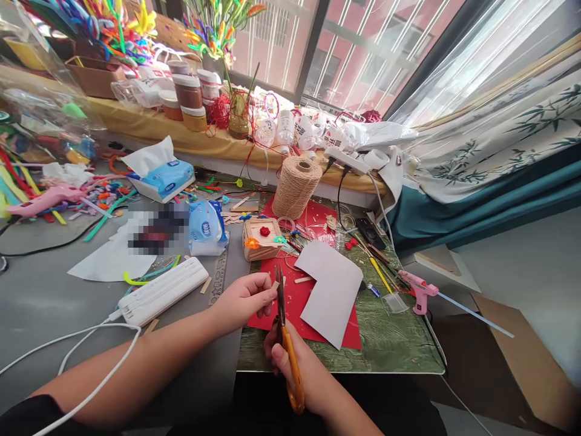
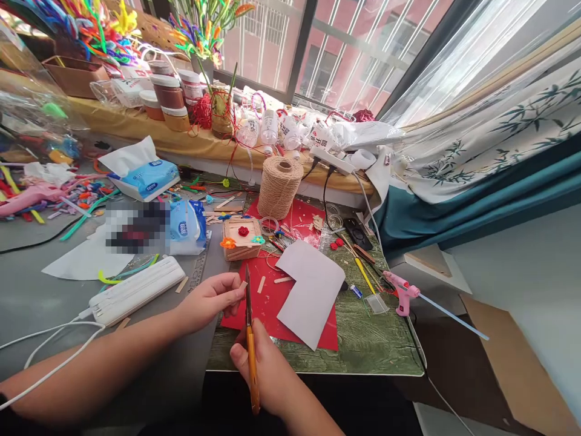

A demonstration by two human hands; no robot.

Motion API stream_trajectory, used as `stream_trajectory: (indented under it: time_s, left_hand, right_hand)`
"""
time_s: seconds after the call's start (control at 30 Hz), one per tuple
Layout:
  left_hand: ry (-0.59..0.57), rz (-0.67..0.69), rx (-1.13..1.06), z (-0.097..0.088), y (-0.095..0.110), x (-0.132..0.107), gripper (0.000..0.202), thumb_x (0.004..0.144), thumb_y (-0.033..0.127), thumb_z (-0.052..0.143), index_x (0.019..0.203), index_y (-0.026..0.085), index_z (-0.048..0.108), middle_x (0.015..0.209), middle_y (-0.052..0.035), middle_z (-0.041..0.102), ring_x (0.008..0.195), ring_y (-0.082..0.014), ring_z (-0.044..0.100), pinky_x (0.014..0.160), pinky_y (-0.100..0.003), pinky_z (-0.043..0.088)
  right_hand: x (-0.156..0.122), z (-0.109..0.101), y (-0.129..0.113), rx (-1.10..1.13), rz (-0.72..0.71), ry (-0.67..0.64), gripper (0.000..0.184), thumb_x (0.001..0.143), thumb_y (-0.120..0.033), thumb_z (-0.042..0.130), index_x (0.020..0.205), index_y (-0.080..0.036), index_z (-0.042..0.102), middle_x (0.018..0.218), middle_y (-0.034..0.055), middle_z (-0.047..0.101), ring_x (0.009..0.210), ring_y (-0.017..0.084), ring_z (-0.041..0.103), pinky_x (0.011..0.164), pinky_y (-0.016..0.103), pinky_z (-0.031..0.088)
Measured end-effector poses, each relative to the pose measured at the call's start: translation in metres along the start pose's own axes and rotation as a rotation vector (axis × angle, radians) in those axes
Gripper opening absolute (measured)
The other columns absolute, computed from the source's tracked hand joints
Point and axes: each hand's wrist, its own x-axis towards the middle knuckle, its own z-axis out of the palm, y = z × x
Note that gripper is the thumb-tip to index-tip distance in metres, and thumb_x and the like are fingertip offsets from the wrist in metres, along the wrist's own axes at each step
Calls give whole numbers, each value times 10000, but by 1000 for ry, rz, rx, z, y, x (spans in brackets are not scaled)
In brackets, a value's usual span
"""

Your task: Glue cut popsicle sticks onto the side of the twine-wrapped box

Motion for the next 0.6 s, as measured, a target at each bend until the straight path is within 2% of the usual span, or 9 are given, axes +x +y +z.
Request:
stream_trajectory:
  time_s: [0.1, 0.27, 0.43, 0.6]
  left_hand:
    - [-18, 0, -23, 0, 0, -2, 384, 936, 484, 666, 771, 183, 493, 633, 23, 602, 579, -105, 547, 568, -228, 424]
    - [-10, -9, -25, 2, 0, -3, 393, 933, 491, 667, 773, 183, 485, 636, 32, 583, 600, -100, 541, 595, -226, 432]
    - [-6, -7, -35, 3, -1, -4, 399, 926, 492, 674, 767, 185, 475, 630, 36, 574, 584, -95, 526, 575, -221, 410]
    - [-18, -7, -53, 3, -3, -4, 382, 947, 476, 649, 774, 188, 467, 630, 38, 575, 581, -99, 536, 582, -227, 411]
  right_hand:
    - [0, 1, -3, -58, -29, -59, 419, 1021, -642, 456, 1111, -234, 477, 981, 33, 526, 812, 170, 482, 741, 320, 444]
    - [1, 3, 7, -40, -45, -38, 435, 1030, -643, 423, 1196, -243, 468, 978, 31, 512, 784, 166, 464, 711, 312, 442]
    - [1, 5, 10, -49, -47, -8, 454, 1001, -681, 453, 1141, -251, 486, 955, 27, 519, 773, 173, 473, 687, 310, 446]
    - [0, 4, 7, -57, -41, -22, 418, 1019, -648, 444, 1138, -249, 466, 970, 31, 524, 775, 172, 476, 696, 317, 450]
